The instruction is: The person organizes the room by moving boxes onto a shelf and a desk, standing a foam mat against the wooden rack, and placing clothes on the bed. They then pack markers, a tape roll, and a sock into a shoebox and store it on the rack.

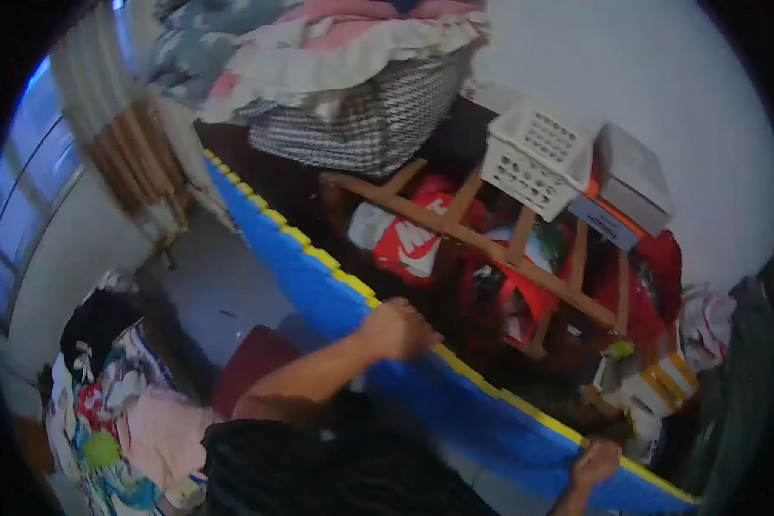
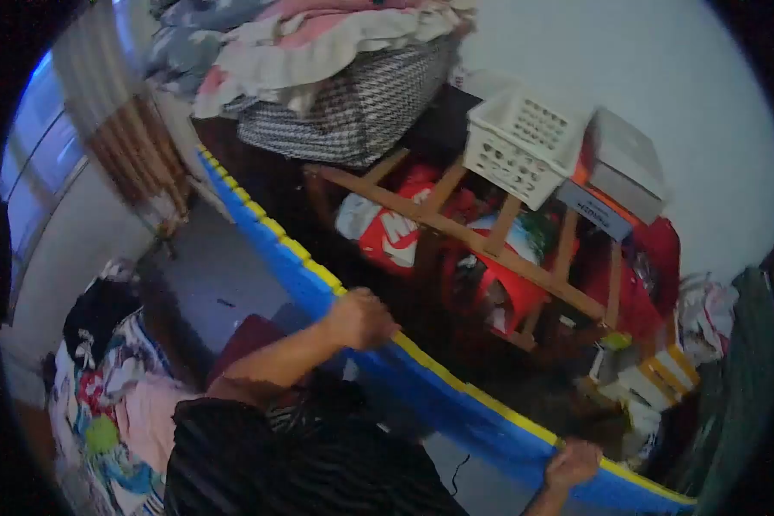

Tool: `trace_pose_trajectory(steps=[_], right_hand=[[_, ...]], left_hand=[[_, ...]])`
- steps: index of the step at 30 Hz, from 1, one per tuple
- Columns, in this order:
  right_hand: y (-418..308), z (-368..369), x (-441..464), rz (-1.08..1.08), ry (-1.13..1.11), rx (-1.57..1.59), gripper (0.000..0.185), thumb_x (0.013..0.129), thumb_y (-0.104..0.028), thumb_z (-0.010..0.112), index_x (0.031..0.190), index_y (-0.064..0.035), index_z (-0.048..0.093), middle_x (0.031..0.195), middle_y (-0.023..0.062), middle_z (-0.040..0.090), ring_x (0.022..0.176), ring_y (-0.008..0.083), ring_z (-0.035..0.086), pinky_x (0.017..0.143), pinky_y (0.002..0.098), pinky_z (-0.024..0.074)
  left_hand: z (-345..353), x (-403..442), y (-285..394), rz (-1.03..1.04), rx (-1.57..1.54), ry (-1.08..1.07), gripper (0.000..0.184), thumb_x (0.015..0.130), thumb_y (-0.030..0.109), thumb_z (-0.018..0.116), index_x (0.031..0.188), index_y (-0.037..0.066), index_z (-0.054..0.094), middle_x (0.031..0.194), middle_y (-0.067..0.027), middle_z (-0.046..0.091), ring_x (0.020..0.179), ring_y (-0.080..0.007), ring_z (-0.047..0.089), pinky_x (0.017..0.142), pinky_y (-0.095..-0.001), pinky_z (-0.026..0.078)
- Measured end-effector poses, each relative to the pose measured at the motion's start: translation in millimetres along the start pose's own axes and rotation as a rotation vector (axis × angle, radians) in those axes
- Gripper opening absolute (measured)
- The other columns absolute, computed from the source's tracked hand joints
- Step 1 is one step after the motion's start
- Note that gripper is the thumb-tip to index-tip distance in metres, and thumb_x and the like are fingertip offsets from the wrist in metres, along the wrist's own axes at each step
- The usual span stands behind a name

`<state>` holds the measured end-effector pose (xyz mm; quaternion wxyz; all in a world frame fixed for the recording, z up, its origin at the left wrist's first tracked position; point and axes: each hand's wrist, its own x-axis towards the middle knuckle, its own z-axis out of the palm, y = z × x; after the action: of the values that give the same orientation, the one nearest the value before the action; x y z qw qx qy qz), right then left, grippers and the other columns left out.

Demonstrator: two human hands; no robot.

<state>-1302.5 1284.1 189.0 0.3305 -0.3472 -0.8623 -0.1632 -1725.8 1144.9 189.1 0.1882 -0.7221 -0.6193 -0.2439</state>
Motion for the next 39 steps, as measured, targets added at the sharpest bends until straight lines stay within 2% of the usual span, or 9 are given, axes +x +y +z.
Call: trace_pose_trajectory(steps=[7, 9, 12, 16, 20, 23, 29, 35, 39], right_hand=[[-100, 4, 136, -0.102, 0.145, 0.085, 0.011, 0.068, -0.015, 0.054, 0.060, -0.0079, 0.055, 0.057, 0.0073, 0.049, 0.053, 0.0255, 0.048, 0.053, 0.0362, 0.0369], [-122, 15, 164, -0.145, 0.174, 0.096, 0.011, 0.066, -0.017, 0.060, 0.059, -0.0099, 0.055, 0.054, 0.0054, 0.048, 0.052, 0.0231, 0.048, 0.052, 0.0352, 0.0368], [-151, 34, 197, -0.173, 0.202, 0.110, 0.015, 0.062, -0.019, 0.066, 0.058, -0.0108, 0.054, 0.053, 0.0032, 0.047, 0.051, 0.0211, 0.048, 0.052, 0.0337, 0.0371], [-163, 88, 208, -0.110, 0.214, 0.125, 0.014, 0.064, -0.019, 0.065, 0.058, -0.0105, 0.055, 0.053, 0.0037, 0.049, 0.051, 0.0217, 0.049, 0.052, 0.0340, 0.0375], [-144, 152, 181, -0.095, 0.169, 0.128, 0.019, 0.071, -0.026, 0.060, 0.063, -0.0089, 0.056, 0.058, 0.0056, 0.053, 0.056, 0.0240, 0.051, 0.055, 0.0359, 0.0382], [-137, 153, 199, 0.010, -0.130, 0.085, 0.026, 0.078, -0.032, 0.055, 0.073, -0.0068, 0.058, 0.069, 0.0088, 0.056, 0.066, 0.0264, 0.054, 0.062, 0.0380, 0.0394], [-93, 165, 207, -0.069, -0.145, 0.126, 0.034, 0.079, -0.037, 0.054, 0.085, -0.0044, 0.058, 0.082, 0.0132, 0.057, 0.075, 0.0284, 0.054, 0.069, 0.0400, 0.0404], [-44, 153, 189, 0.096, -0.293, -0.020, 0.035, 0.075, -0.040, 0.057, 0.078, -0.0058, 0.056, 0.075, 0.0108, 0.056, 0.072, 0.0281, 0.054, 0.065, 0.0389, 0.0396], [-45, 144, 182, 0.012, -0.195, 0.037, 0.034, 0.075, -0.041, 0.057, 0.074, -0.0065, 0.054, 0.069, 0.0095, 0.054, 0.068, 0.0277, 0.053, 0.063, 0.0389, 0.0381]], left_hand=[[-49, -1, -120, -0.030, 0.097, 0.168, 0.020, 0.067, 0.013, 0.057, 0.050, 0.009, 0.047, 0.050, -0.0079, 0.049, 0.048, -0.0276, 0.050, 0.049, -0.0385, 0.040], [-57, -6, -159, -0.027, 0.229, 0.147, 0.022, 0.071, 0.011, 0.052, 0.050, 0.008, 0.046, 0.050, -0.0101, 0.048, 0.048, -0.0292, 0.049, 0.049, -0.0399, 0.039], [-60, -13, -202, -0.115, 0.136, 0.239, 0.028, 0.078, 0.011, 0.047, 0.050, 0.007, 0.046, 0.051, -0.0127, 0.048, 0.049, -0.0320, 0.048, 0.051, -0.0413, 0.040], [-39, -21, -239, -0.135, 0.137, 0.311, 0.028, 0.079, 0.012, 0.046, 0.051, 0.006, 0.047, 0.052, -0.0137, 0.048, 0.050, -0.0334, 0.048, 0.051, -0.0435, 0.039], [8, -27, -241, -0.110, 0.257, 0.150, 0.028, 0.080, 0.014, 0.046, 0.054, 0.005, 0.048, 0.056, -0.0145, 0.050, 0.051, -0.0339, 0.048, 0.052, -0.0434, 0.039], [3, -4, -224, -0.206, 0.233, 0.169, 0.026, 0.082, 0.013, 0.045, 0.058, 0.004, 0.049, 0.059, -0.0149, 0.051, 0.054, -0.0334, 0.049, 0.053, -0.0427, 0.039], [4, 9, -224, -0.270, 0.175, 0.014, 0.030, 0.088, 0.018, 0.040, 0.066, 0.001, 0.052, 0.066, -0.0172, 0.051, 0.065, -0.0359, 0.050, 0.059, -0.0433, 0.038], [4, 28, -217, -0.388, 0.074, -0.130, 0.039, 0.091, 0.023, 0.035, 0.065, -0.001, 0.051, 0.065, -0.0195, 0.051, 0.065, -0.0374, 0.049, 0.060, -0.0437, 0.036], [10, 28, -215, -0.440, 0.138, -0.145, 0.042, 0.091, 0.025, 0.034, 0.064, -0.001, 0.053, 0.062, -0.0192, 0.051, 0.063, -0.0370, 0.049, 0.060, -0.0448, 0.035]])
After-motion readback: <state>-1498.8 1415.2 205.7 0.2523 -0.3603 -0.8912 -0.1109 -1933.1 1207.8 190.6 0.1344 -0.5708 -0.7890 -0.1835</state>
